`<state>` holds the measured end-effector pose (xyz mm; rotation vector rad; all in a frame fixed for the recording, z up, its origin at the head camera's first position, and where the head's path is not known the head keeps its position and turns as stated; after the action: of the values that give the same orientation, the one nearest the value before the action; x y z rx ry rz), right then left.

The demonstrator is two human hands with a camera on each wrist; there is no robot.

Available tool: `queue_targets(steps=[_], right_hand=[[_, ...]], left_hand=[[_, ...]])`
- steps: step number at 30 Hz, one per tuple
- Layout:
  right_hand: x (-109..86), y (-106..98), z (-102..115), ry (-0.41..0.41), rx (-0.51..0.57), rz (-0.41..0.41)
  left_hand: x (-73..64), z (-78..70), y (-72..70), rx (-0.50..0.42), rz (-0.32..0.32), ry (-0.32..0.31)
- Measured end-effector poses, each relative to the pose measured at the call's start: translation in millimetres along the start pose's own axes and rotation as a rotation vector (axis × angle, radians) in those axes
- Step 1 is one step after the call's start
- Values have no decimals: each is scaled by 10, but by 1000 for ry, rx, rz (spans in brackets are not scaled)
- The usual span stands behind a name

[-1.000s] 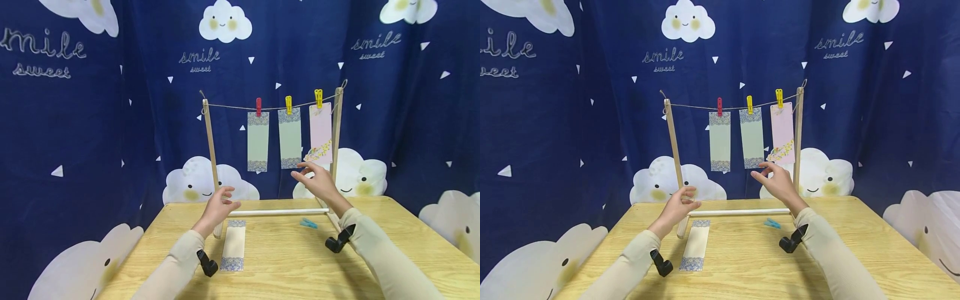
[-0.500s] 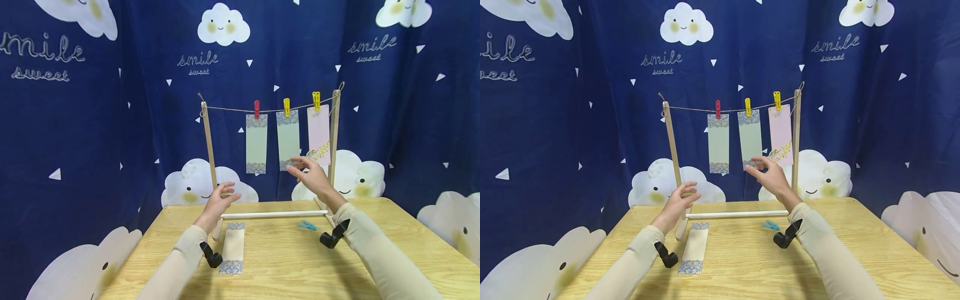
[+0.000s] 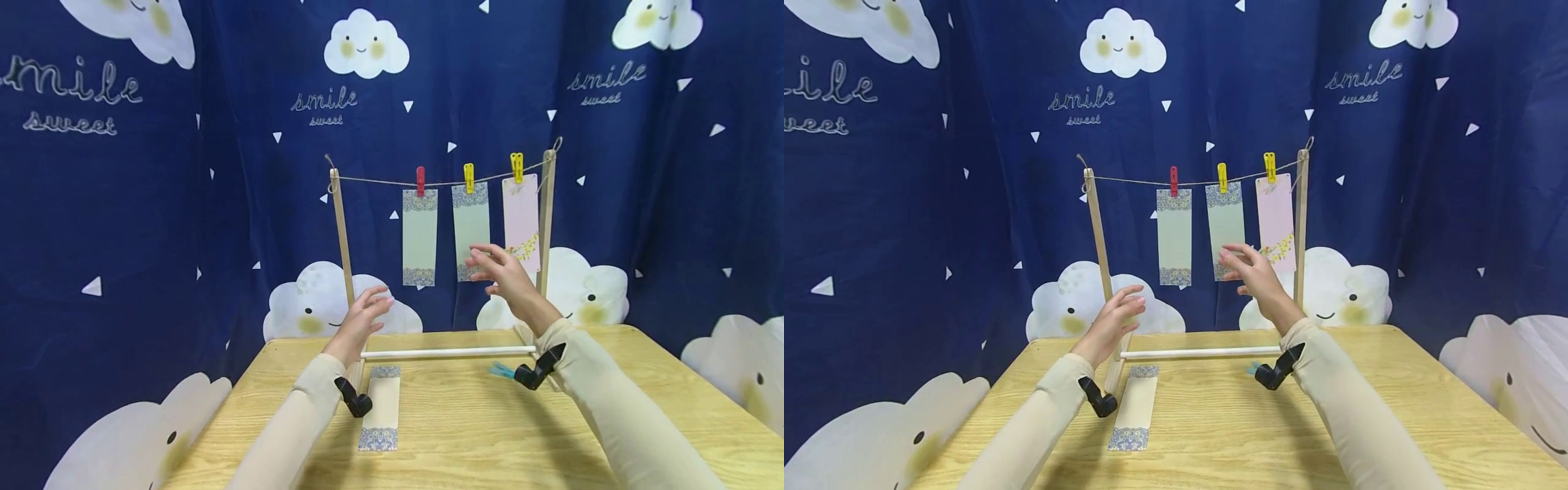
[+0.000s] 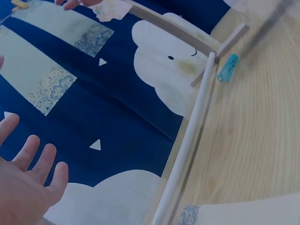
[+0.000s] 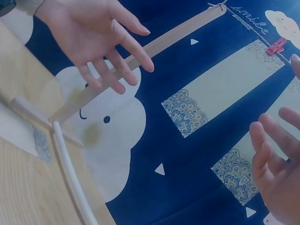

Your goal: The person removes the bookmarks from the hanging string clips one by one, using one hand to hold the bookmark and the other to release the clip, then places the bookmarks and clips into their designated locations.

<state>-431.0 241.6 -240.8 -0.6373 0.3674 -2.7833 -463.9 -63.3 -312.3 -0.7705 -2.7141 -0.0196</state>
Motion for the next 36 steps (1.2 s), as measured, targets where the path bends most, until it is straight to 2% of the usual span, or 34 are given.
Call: queue_targets(steps=[5, 13, 18, 24, 28, 36], right_hand=[[51, -20, 33, -17, 82, 29], [130, -30, 119, -73, 232, 82], [178, -48, 174, -81, 279, 125], [264, -82, 246, -109, 379, 185], [300, -108, 285, -125, 407, 178], [432, -44, 353, -149, 459, 145]], left_hand=[[74, 14, -8, -71, 3, -5], [194, 58, -60, -144, 25, 41], [263, 27, -52, -153, 26, 45], [351, 0, -29, -110, 7, 60], [410, 6, 22, -109, 14, 48], [502, 47, 65, -222, 0, 95]])
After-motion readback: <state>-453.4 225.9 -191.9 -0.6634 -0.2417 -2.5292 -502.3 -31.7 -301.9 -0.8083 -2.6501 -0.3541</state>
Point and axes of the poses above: each hand's wrist, its own x-axis towards the middle knuckle, its own y-axis out of the palm, z = x × y, the point moved 3 cm from there along x, towards the middle knuckle, and after that the axes turned 12 degrees about z, right-handed, at the moved point
